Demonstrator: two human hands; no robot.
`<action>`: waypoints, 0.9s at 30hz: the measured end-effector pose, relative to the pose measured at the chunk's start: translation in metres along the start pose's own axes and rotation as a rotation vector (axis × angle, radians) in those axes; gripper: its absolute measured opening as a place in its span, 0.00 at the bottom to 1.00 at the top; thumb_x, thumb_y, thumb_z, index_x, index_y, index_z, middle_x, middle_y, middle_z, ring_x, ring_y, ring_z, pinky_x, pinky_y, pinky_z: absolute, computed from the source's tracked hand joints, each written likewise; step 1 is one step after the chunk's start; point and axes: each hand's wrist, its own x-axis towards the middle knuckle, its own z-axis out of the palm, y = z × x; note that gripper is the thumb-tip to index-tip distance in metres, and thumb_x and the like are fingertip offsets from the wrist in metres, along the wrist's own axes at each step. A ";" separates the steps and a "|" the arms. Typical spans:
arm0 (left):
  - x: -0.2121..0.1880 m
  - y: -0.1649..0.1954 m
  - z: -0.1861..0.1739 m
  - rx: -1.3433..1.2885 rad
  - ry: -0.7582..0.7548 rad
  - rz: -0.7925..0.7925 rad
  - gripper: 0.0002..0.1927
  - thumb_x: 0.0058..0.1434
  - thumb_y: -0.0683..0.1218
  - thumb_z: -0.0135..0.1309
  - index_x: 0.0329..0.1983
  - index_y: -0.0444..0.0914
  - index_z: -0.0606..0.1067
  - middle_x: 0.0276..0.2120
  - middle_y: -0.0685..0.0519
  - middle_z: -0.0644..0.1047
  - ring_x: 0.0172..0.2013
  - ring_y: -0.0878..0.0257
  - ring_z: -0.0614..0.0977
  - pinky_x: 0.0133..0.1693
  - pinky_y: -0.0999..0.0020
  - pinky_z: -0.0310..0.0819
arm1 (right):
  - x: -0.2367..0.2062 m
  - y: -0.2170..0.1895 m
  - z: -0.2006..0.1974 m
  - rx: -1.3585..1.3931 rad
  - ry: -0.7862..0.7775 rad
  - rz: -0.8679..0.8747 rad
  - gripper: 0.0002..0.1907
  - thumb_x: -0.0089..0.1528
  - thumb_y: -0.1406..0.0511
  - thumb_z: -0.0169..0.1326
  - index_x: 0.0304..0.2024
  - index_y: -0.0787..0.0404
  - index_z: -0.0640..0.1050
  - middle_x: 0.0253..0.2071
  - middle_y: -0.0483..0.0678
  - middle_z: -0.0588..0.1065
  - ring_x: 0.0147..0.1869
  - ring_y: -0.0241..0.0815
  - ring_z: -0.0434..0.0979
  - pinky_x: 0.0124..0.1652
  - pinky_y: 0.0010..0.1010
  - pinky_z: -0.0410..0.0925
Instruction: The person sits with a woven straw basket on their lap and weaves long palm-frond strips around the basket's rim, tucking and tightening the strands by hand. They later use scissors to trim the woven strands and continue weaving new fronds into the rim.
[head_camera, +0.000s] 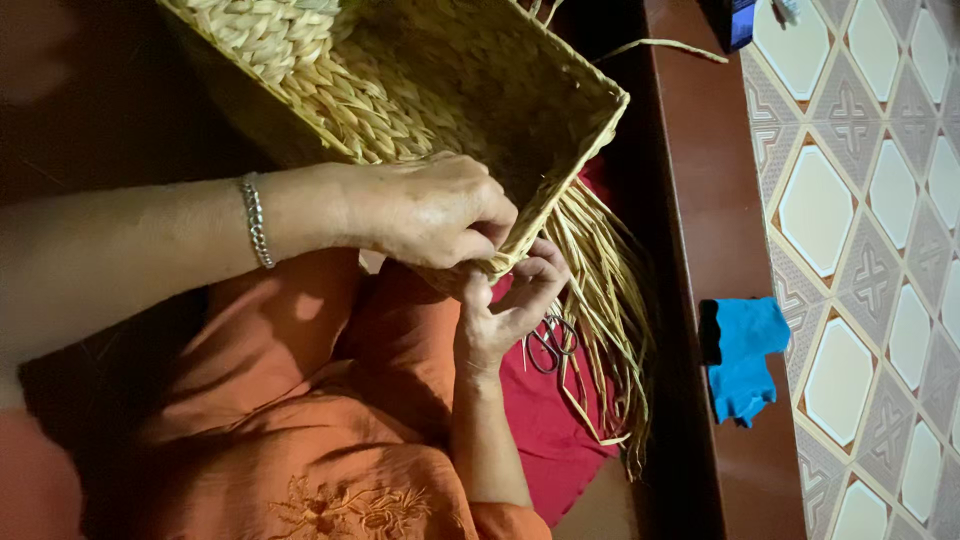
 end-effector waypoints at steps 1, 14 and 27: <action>-0.001 0.000 0.000 0.011 -0.002 0.023 0.08 0.52 0.45 0.58 0.32 0.36 0.81 0.28 0.44 0.81 0.31 0.52 0.85 0.36 0.56 0.77 | 0.000 -0.001 0.000 0.006 0.000 0.001 0.21 0.59 0.71 0.60 0.49 0.61 0.64 0.57 0.50 0.64 0.63 0.45 0.67 0.65 0.37 0.63; 0.004 -0.022 0.006 -0.167 -0.091 -0.010 0.15 0.54 0.42 0.55 0.46 0.38 0.80 0.32 0.51 0.85 0.34 0.63 0.87 0.39 0.65 0.79 | -0.006 -0.008 0.002 -0.065 -0.023 -0.046 0.20 0.59 0.76 0.57 0.50 0.61 0.65 0.60 0.51 0.62 0.68 0.46 0.65 0.69 0.38 0.61; -0.004 -0.029 0.011 -0.288 -0.146 -0.010 0.17 0.55 0.41 0.57 0.49 0.39 0.78 0.36 0.54 0.84 0.38 0.67 0.85 0.42 0.69 0.79 | -0.014 -0.010 0.001 -0.065 -0.061 -0.120 0.22 0.63 0.77 0.60 0.49 0.58 0.62 0.65 0.54 0.63 0.70 0.45 0.65 0.69 0.37 0.63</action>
